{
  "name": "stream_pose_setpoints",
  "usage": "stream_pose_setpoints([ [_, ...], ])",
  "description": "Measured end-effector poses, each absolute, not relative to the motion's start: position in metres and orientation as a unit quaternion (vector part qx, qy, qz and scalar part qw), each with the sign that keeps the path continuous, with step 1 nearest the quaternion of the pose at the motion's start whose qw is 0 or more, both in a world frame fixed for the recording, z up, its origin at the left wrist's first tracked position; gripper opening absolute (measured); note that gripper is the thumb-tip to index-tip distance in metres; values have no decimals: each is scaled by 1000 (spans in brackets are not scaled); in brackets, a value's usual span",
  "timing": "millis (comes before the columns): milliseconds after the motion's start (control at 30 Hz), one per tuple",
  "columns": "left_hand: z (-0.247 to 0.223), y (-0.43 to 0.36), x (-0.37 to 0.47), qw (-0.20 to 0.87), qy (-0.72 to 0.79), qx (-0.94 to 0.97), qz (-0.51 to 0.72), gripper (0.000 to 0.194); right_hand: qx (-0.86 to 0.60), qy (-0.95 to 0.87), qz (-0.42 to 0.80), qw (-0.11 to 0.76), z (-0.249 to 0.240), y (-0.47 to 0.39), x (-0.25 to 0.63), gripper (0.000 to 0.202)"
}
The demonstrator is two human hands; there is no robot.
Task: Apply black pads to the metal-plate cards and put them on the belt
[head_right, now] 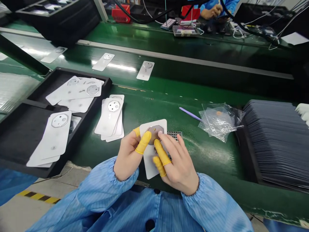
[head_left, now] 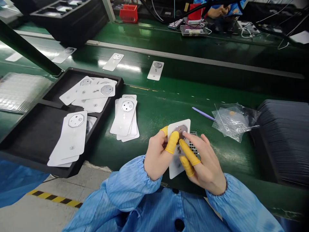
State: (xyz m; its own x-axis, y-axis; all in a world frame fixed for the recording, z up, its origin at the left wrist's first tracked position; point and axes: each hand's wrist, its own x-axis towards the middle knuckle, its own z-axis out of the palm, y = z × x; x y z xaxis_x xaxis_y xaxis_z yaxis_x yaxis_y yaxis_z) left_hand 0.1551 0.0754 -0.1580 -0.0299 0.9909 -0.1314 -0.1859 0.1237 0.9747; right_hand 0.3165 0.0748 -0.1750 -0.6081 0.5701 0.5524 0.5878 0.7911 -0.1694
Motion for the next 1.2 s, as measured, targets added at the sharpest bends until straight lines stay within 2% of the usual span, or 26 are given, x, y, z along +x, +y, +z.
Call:
stream_pose_setpoints([
  [167,-156,72,157,600,472,373,527,31,-394,-880,-27,265,-176,59,305,41],
  [333,-150,72,157,610,468,372,520,30,-348,-873,29,341,-181,60,309,54],
  [600,-145,67,157,591,466,402,521,29,-345,-854,35,387,-178,64,312,49],
  [733,-146,63,158,585,476,412,512,31,-372,-851,22,371,-174,61,309,49],
  [900,-150,60,159,576,502,388,515,30,-405,-860,-2,309,-179,51,301,49],
  [1033,-150,66,157,579,495,372,530,29,-387,-861,85,319,-183,55,302,57],
  [1200,-152,76,149,623,453,332,545,27,-402,-754,257,452,-183,59,310,46],
])
